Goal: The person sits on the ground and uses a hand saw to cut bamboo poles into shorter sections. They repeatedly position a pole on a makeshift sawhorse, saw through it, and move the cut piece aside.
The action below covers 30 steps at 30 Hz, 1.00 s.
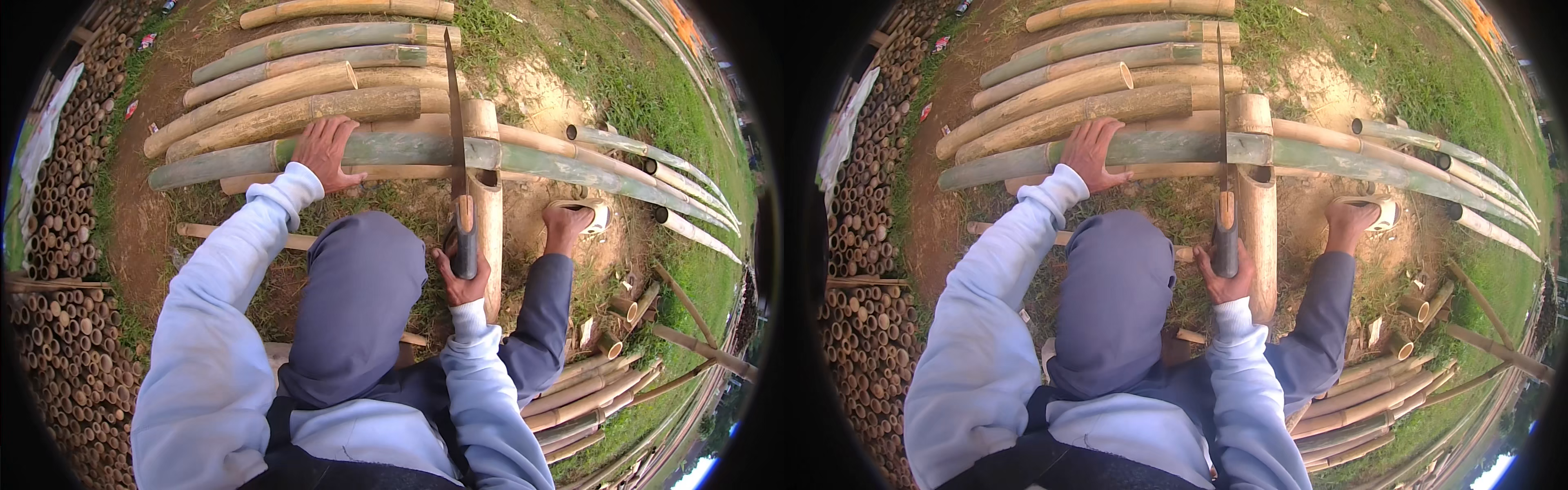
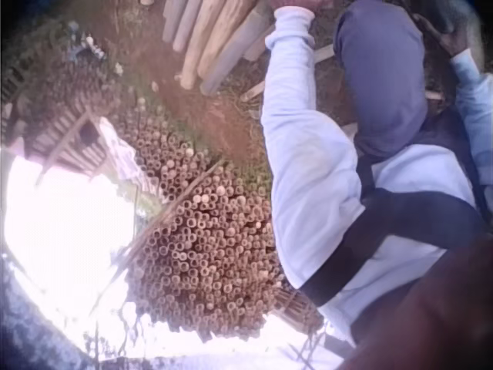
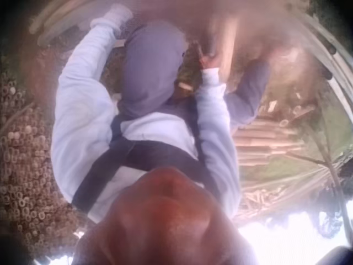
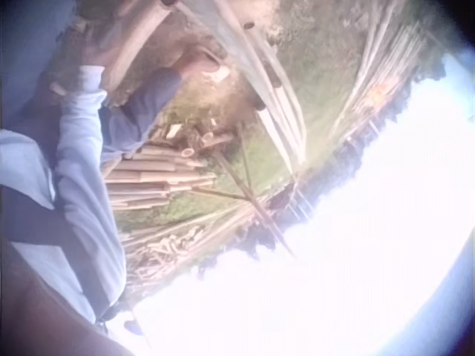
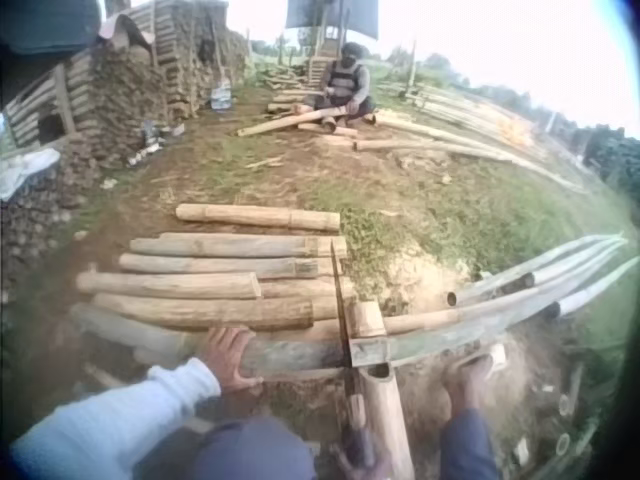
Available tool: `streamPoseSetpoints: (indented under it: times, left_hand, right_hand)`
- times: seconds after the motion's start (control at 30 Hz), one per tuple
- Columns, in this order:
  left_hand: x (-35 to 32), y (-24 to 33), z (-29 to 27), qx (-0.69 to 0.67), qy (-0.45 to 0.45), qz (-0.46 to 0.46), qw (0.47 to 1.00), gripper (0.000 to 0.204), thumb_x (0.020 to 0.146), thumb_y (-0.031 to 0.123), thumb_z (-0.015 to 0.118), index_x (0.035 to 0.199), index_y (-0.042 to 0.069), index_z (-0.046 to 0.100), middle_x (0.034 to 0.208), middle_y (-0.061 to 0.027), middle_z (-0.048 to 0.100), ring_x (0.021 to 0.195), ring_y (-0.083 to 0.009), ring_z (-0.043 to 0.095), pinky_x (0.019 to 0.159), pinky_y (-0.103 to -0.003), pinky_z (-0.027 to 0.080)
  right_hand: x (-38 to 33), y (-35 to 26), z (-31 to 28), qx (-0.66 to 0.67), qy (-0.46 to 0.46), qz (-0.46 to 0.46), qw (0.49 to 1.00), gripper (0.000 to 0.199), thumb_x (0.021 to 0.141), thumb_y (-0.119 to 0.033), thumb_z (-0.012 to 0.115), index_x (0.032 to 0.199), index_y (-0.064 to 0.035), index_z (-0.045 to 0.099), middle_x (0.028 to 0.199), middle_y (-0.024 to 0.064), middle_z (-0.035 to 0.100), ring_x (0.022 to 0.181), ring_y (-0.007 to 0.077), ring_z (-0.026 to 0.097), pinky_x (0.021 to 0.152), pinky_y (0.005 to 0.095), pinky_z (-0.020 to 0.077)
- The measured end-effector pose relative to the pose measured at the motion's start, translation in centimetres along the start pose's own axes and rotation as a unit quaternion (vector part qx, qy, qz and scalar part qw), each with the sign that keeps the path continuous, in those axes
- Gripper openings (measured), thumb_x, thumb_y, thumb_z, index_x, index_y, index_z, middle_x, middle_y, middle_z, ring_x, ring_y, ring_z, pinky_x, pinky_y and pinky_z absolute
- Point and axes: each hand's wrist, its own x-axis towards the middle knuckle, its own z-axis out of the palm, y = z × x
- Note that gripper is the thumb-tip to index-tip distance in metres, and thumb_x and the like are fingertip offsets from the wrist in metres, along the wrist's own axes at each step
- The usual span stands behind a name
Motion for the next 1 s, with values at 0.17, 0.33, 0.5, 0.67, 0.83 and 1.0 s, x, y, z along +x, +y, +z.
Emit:
streamPoseSetpoints:
  times: [0.17, 0.33, 0.5, 0.67, 0.83, 1.0]
  left_hand:
    - [1.2, -1.9, 1.3, 0.064, -0.26, -0.135, 0.954, 0.074, 0.072, 0.042, 0.084, 0.13, 0.01, 0.052, 0.121, -0.016, 0.063, 0.112, -0.0364, 0.063, 0.096, -0.047, 0.051]
    - [2.1, -1.5, 1.0, 0.068, -0.273, -0.133, 0.95, 0.07, 0.072, 0.041, 0.083, 0.126, 0.008, 0.052, 0.118, -0.0167, 0.066, 0.11, -0.0383, 0.065, 0.094, -0.048, 0.052]
    - [1.5, -2.3, 1.2, 0.064, -0.243, -0.132, 0.959, 0.069, 0.071, 0.043, 0.084, 0.123, 0.008, 0.054, 0.113, -0.0159, 0.068, 0.108, -0.0371, 0.066, 0.092, -0.049, 0.053]
    - [1.0, -2.4, 1.6, 0.066, -0.208, -0.114, 0.969, 0.07, 0.069, 0.044, 0.086, 0.122, 0.01, 0.055, 0.112, -0.0139, 0.068, 0.106, -0.0354, 0.067, 0.092, -0.048, 0.054]
    - [2.9, -1.5, 2.0, 0.073, -0.19, -0.095, 0.974, 0.072, 0.07, 0.047, 0.085, 0.125, 0.012, 0.055, 0.112, -0.0133, 0.068, 0.105, -0.0357, 0.067, 0.091, -0.047, 0.054]
    - [1.2, -3.1, 1.2, 0.077, -0.216, -0.112, 0.967, 0.074, 0.07, 0.05, 0.084, 0.127, 0.011, 0.056, 0.113, -0.014, 0.068, 0.103, -0.0364, 0.068, 0.088, -0.048, 0.056]
  right_hand:
    - [0.3, -2.2, 0.3, -0.05, 0.023, 0.003, 0.998, 0.018, 0.092, -0.013, 0.074, 0.102, 0.0004, 0.066, 0.08, 0.0026, 0.064, 0.073, 0.0087, 0.056, 0.066, 0.0274, 0.048]
    - [-0.5, -3.8, -0.4, -0.031, 0.024, 0.037, 0.999, 0.017, 0.092, -0.011, 0.074, 0.101, 0.0003, 0.066, 0.079, 0.0012, 0.061, 0.073, 0.0083, 0.054, 0.067, 0.0269, 0.0471]
    - [-12.9, -6.5, -4.0, -0.041, 0.03, 0.067, 0.996, 0.025, 0.089, -0.004, 0.074, 0.112, 0.0012, 0.067, 0.082, 0.0042, 0.067, 0.076, 0.0095, 0.061, 0.072, 0.0269, 0.0507]
    - [-15.6, -8.4, -6.3, -0.142, 0.009, 0.081, 0.987, 0.03, 0.086, -0.003, 0.074, 0.115, 0.0025, 0.069, 0.084, 0.009, 0.07, 0.077, 0.0114, 0.064, 0.075, 0.0281, 0.0522]
    - [0.0, -4.5, -1.2, -0.054, 0.015, 0.047, 0.997, 0.015, 0.092, -0.011, 0.072, 0.089, 0.0007, 0.063, 0.067, 0.0029, 0.058, 0.063, 0.009, 0.05, 0.058, 0.0284, 0.0431]
    - [-7.2, -5.8, -2.1, -0.053, 0.005, 0.078, 0.996, 0.012, 0.09, -0.005, 0.073, 0.098, 0.002, 0.066, 0.07, 0.002, 0.059, 0.066, 0.0074, 0.05, 0.061, 0.0272, 0.0452]
